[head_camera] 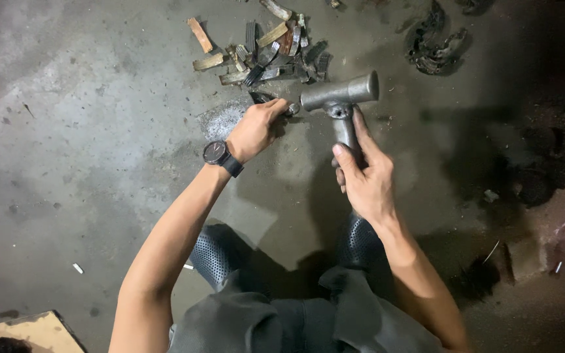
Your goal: Clean and hammer brake shoes or components on the floor to remove debris.
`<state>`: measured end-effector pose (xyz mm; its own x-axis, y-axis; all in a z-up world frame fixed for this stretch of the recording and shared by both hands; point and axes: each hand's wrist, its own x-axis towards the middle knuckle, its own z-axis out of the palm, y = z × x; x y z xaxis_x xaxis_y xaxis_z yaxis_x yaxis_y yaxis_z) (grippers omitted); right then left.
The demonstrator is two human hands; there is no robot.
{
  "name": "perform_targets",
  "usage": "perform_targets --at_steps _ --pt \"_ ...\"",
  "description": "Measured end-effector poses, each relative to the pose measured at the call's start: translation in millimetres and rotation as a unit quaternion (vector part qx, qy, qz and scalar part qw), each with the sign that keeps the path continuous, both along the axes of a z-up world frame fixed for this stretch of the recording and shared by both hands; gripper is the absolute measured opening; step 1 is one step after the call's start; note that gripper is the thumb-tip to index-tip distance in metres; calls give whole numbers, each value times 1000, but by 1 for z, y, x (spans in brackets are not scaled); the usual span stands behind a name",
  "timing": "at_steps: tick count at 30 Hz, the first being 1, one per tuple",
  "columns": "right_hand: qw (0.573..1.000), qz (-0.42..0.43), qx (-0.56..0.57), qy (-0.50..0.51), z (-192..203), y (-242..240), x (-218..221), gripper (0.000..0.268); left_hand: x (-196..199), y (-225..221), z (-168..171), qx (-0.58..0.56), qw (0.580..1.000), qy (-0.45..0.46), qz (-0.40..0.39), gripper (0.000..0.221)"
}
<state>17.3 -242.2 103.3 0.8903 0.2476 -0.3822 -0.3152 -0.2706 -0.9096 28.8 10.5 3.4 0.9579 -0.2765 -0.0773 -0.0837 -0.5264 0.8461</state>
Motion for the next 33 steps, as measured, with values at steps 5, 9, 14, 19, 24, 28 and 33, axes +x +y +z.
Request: perform_targets --at_steps 5,9,14,19,24,28,33 --pt "989 22 -2 -148 -1 -8 -13 63 1 -1 1 13 999 -4 -29 44" --pt "953 73 -70 -286 -18 -2 -12 59 -6 2 -22 41 998 -15 -50 38" --pt "981 90 -114 -130 6 0 -7 62 -13 6 -21 25 998 -45 -22 47" --pt "974 27 -143 -173 -23 -8 7 59 -10 10 13 -17 993 -10 115 20" --pt "902 28 -250 -352 -93 -25 36 58 -47 -8 -6 3 989 -12 146 17" --pt "889 15 -349 -295 -139 -41 32 53 -90 -31 -63 84 988 104 73 24" --pt "826 26 -392 -403 -147 -6 46 36 -87 -27 -26 52 987 83 125 29"
